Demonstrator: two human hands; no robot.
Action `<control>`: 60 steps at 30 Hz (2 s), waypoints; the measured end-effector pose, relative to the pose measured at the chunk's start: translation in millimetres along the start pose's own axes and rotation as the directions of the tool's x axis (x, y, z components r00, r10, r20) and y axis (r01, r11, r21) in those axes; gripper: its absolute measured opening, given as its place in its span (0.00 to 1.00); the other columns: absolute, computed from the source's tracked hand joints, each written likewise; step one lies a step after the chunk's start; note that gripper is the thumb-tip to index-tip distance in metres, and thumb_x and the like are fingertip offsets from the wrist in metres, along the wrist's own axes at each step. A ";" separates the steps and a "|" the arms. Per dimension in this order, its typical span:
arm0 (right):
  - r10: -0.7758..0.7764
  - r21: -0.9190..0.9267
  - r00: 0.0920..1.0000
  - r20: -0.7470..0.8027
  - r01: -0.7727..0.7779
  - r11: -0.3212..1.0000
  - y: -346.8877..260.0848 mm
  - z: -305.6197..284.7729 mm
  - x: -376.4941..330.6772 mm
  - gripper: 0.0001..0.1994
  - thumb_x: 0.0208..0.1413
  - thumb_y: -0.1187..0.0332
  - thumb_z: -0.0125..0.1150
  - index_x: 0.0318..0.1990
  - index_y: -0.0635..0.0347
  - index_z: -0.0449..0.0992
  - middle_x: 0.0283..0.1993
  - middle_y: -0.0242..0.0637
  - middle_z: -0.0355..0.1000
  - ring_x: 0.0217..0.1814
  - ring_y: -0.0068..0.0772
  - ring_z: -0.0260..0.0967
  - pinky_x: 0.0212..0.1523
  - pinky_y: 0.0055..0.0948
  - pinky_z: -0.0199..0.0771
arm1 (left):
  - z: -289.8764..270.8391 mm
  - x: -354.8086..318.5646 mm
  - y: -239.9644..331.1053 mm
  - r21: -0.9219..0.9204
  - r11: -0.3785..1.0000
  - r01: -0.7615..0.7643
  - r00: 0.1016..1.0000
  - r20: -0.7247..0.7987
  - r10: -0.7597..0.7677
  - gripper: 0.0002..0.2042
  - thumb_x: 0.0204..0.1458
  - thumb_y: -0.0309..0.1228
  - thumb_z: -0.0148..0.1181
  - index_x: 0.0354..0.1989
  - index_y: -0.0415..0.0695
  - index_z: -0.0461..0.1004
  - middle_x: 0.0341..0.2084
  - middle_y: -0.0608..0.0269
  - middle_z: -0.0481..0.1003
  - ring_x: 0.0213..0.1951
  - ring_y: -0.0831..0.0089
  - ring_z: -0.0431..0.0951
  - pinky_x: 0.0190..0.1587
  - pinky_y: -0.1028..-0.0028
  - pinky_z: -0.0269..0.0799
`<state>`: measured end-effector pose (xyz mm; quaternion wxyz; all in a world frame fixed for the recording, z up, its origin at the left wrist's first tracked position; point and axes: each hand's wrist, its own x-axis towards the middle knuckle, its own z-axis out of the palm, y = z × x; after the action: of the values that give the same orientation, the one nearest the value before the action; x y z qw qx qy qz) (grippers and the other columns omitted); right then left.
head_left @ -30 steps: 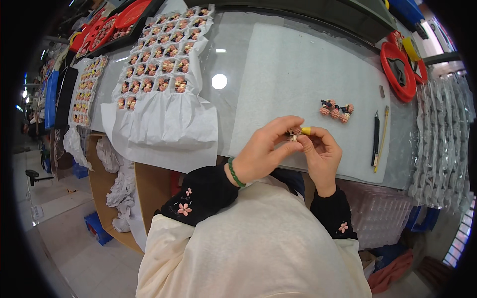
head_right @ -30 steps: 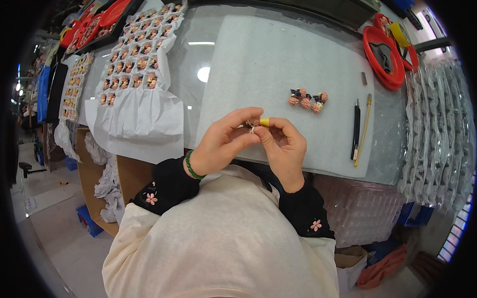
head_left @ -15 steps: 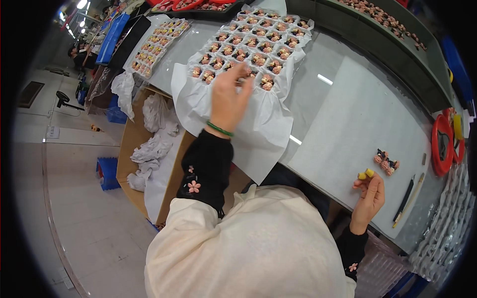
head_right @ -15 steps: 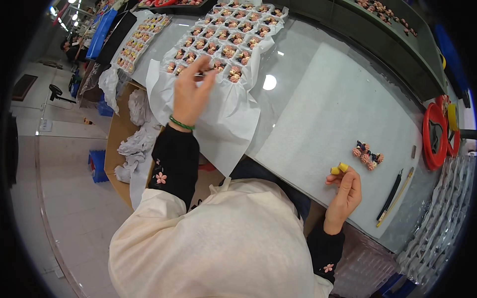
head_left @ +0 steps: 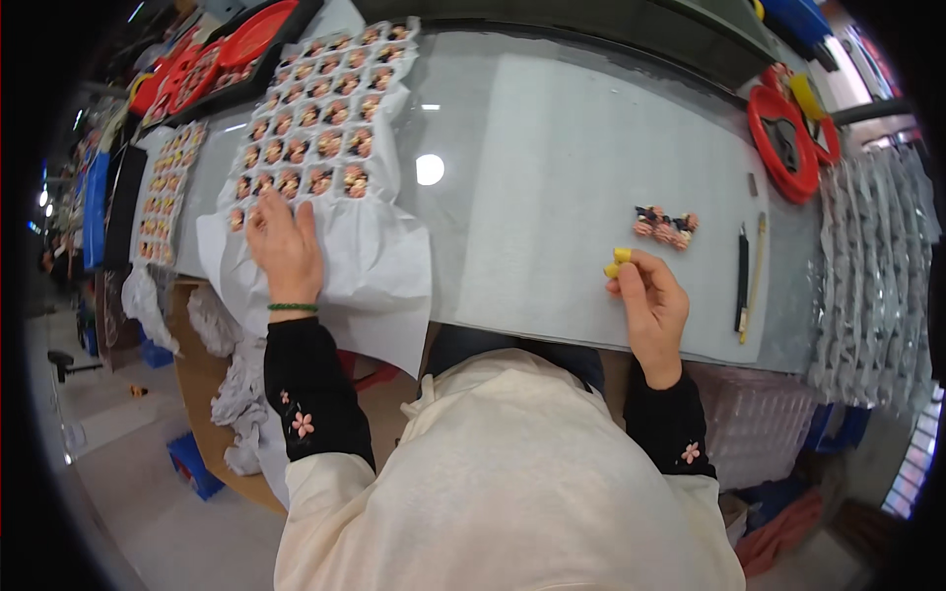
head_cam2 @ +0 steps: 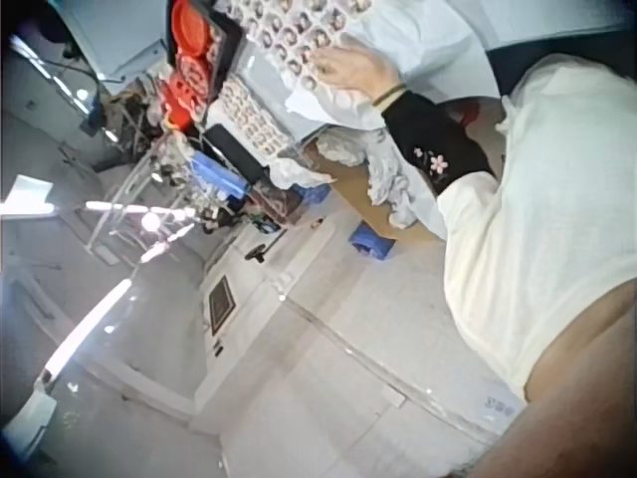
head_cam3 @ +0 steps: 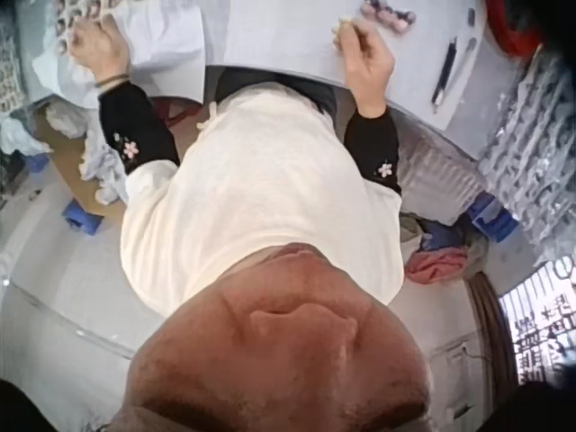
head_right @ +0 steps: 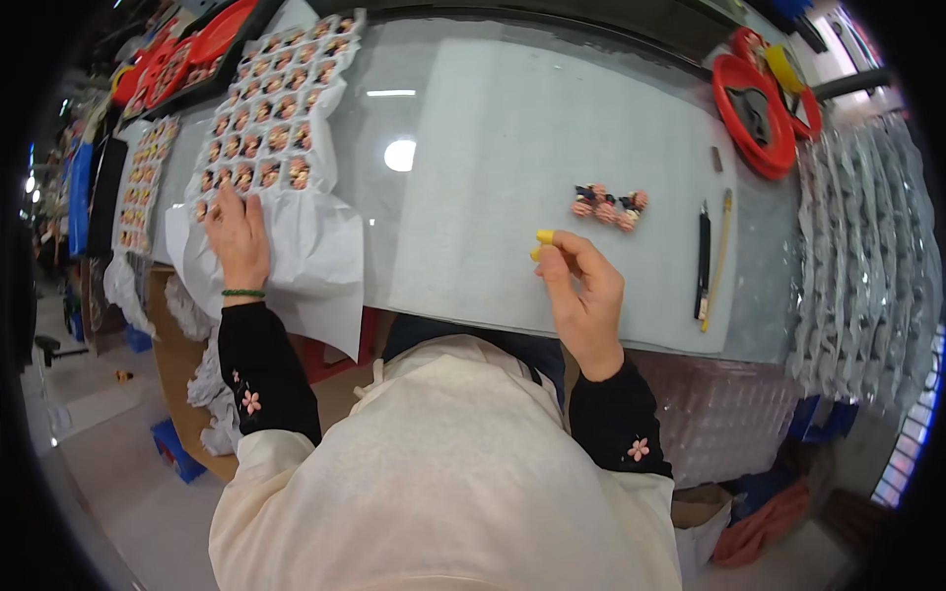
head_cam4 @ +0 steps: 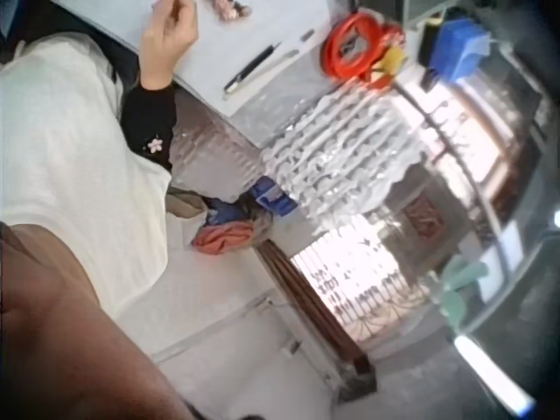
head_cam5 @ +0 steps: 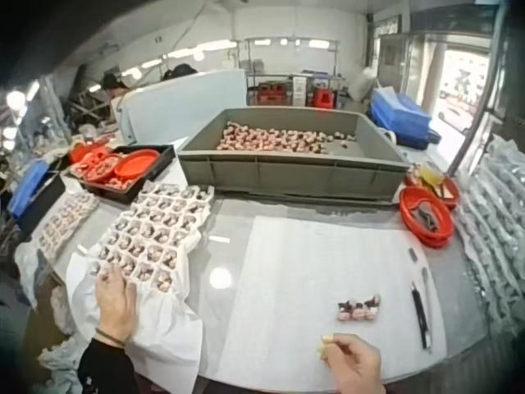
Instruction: The person assembles small figurine parts together by hand and places them on the work surface.
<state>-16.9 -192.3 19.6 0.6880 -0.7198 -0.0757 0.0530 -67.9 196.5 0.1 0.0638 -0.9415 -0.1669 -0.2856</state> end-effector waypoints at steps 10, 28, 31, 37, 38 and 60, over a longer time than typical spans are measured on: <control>-0.432 -0.828 0.854 0.291 0.451 0.334 -19.4 -27.5 45.1 0.16 0.41 0.81 0.55 0.41 0.62 0.71 0.34 0.34 0.71 0.44 0.39 0.61 0.46 0.34 0.56 | -22.0 4.5 43.6 0.000 0.999 -0.033 0.999 0.040 0.033 0.26 0.54 0.43 0.46 0.58 0.42 0.56 0.58 0.43 0.53 0.61 0.43 0.42 0.58 0.49 0.37; -0.488 -0.266 0.871 0.062 0.485 0.833 8.8 16.3 24.7 0.23 0.40 0.85 0.60 0.47 0.67 0.66 0.44 0.41 0.64 0.43 0.31 0.68 0.44 0.27 0.71 | -23.8 -11.1 234.5 -0.644 -0.376 0.666 0.745 0.547 0.382 0.11 0.56 0.33 0.48 0.38 0.37 0.70 0.27 0.68 0.71 0.27 0.84 0.67 0.30 0.83 0.65; -0.435 -0.173 0.899 0.061 0.438 0.882 12.2 16.9 25.9 0.22 0.41 0.86 0.59 0.48 0.67 0.65 0.46 0.39 0.62 0.45 0.30 0.67 0.47 0.28 0.70 | -25.3 -12.1 235.5 -0.582 -0.357 0.730 0.683 0.601 0.415 0.11 0.55 0.32 0.50 0.39 0.37 0.70 0.27 0.68 0.71 0.28 0.84 0.68 0.32 0.82 0.65; -0.470 -0.196 0.882 0.002 0.462 0.865 4.7 20.9 24.3 0.20 0.44 0.83 0.59 0.48 0.67 0.65 0.45 0.39 0.64 0.44 0.29 0.67 0.46 0.26 0.71 | -21.5 -13.8 230.3 -0.672 -0.342 0.657 0.751 0.545 0.373 0.11 0.54 0.28 0.51 0.43 0.36 0.70 0.30 0.66 0.73 0.32 0.81 0.70 0.36 0.81 0.66; -0.280 -0.003 0.960 -0.019 0.280 0.960 6.1 18.5 24.2 0.19 0.46 0.82 0.58 0.49 0.68 0.64 0.44 0.40 0.64 0.44 0.29 0.67 0.45 0.25 0.71 | -20.8 -14.1 229.8 -0.672 -0.341 0.658 0.750 0.545 0.374 0.11 0.54 0.28 0.51 0.43 0.36 0.70 0.30 0.66 0.73 0.32 0.81 0.70 0.36 0.81 0.66; -0.599 -0.584 0.794 0.107 0.537 0.608 -11.5 -9.2 51.4 0.17 0.40 0.79 0.62 0.42 0.65 0.70 0.36 0.40 0.70 0.35 0.38 0.66 0.35 0.29 0.67 | -21.9 -7.7 228.3 -0.467 -0.542 0.699 0.700 0.603 0.383 0.16 0.55 0.28 0.49 0.49 0.34 0.64 0.35 0.61 0.71 0.40 0.70 0.74 0.44 0.74 0.71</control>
<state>34.9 -191.5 32.9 0.4144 -0.8355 -0.2783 -0.2300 -5.1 -24.0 8.3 -0.8935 -0.4449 -0.0455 0.0416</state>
